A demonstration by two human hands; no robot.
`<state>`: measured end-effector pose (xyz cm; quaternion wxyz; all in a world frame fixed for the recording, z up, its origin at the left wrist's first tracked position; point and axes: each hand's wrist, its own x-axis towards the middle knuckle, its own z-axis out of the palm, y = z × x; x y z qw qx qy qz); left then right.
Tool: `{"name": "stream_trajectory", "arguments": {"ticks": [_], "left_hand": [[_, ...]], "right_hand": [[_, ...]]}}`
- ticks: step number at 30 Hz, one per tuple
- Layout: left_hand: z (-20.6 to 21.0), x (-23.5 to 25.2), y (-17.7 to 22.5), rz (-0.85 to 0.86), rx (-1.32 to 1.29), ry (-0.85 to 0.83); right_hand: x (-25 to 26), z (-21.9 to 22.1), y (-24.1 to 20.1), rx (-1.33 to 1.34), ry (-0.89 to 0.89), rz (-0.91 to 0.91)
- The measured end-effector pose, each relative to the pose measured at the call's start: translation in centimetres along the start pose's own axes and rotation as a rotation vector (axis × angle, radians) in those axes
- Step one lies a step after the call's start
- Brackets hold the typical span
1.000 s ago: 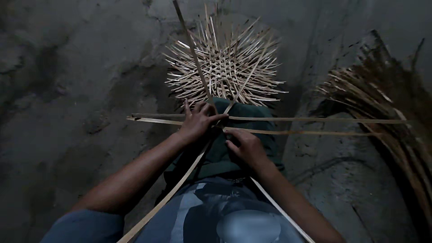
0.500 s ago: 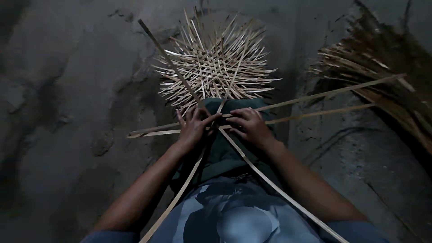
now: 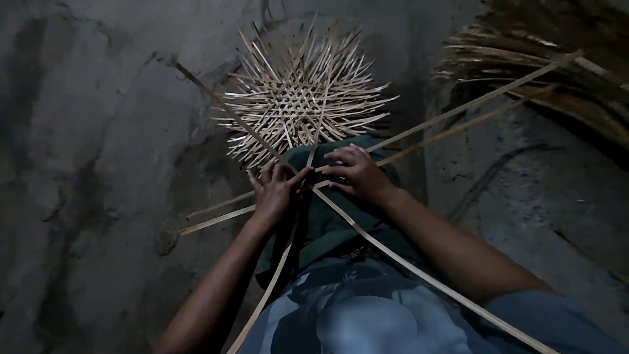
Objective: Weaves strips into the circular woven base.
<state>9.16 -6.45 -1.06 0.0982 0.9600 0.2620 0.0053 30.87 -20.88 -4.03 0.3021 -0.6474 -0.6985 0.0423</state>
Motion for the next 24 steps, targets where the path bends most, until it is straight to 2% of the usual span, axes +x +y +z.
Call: {"name": "stream_trajectory", "arguments": {"ticks": [4,11,14,18,24], "left_hand": [[-0.7,0.2,0.9,-0.042,0.022,-0.056],[-1.4,0.5,1.5,-0.045,0.032,-0.095],[-1.1,0.0,1.1,-0.026,0.015,-0.030],[0.4,0.2,0.5,0.095,-0.054,0.107],[-0.6,1.2,1.0,0.112,-0.100,0.085]], "right_hand": [[-0.6,-0.5,-1.1,-0.053,-0.003,-0.010],[-0.8,-0.1,-0.8,0.000,-0.010,0.087],[-0.3,0.7,-0.8,-0.010,-0.014,0.134],[-0.1,-0.2,-1.0,0.048,-0.076,0.186],[0.1,-1.1,-0.7,0.012,-0.061,0.166]]}}
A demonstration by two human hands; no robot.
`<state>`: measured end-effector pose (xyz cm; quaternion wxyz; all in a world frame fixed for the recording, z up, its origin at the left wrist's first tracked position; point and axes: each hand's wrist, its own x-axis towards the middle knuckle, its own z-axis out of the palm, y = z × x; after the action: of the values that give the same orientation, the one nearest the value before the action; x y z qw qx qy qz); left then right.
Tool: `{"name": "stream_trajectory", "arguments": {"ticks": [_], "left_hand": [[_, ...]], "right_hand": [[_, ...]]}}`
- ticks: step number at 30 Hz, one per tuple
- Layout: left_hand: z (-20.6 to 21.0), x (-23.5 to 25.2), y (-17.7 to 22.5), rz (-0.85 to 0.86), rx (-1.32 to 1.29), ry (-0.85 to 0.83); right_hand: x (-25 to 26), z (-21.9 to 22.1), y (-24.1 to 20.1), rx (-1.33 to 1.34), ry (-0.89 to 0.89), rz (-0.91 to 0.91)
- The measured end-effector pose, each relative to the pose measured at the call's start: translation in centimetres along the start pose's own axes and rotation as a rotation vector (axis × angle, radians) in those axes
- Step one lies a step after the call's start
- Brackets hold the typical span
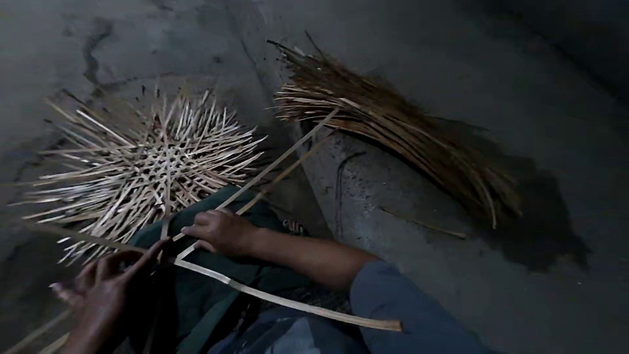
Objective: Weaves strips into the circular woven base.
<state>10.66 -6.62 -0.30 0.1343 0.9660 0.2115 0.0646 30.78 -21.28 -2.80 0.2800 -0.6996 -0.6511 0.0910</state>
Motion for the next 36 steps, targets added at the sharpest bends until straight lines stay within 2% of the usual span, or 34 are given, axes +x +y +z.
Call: {"name": "stream_trajectory", "arguments": {"ticks": [2,5,8,11,13,15,18,21,24,32,36], "left_hand": [[-0.4,0.2,0.2,-0.011,-0.008,-0.040],[-1.2,0.4,0.4,-0.034,0.000,-0.090],[-1.4,0.7,0.2,-0.059,0.009,-0.121],[-1.9,1.2,0.3,-0.055,0.029,-0.158],[-2.3,1.5,0.4,-0.057,0.039,-0.186],[-2.4,1.8,0.7,-0.069,0.041,-0.189],[-2.4,2.0,0.9,-0.085,0.049,-0.194],[-2.5,2.0,1.2,-0.108,0.046,-0.208],[-2.3,1.8,0.9,-0.095,0.035,-0.193],[-1.6,1.8,0.7,-0.146,0.040,-0.201],[-1.4,1.6,0.6,-0.126,0.047,-0.178]], "right_hand": [[-0.5,-1.2,0.7,-0.036,0.065,-0.041],[-2.8,-6.1,3.9,-0.060,0.438,0.003],[-7.3,-13.6,10.3,-0.115,0.846,0.345],[-13.8,-22.3,16.7,-0.167,1.000,0.835],[-18.0,-26.4,21.3,-0.235,0.992,1.090],[-21.1,-29.1,24.3,-0.330,0.906,1.224],[-23.5,-30.9,25.9,-0.407,0.691,1.328],[-23.5,-31.3,26.4,-0.353,0.495,1.409],[-23.2,-30.5,26.2,-0.357,0.441,1.431],[-24.3,-26.2,26.0,-0.574,0.501,1.340],[-24.4,-27.2,26.5,-0.538,0.513,1.349]]}}
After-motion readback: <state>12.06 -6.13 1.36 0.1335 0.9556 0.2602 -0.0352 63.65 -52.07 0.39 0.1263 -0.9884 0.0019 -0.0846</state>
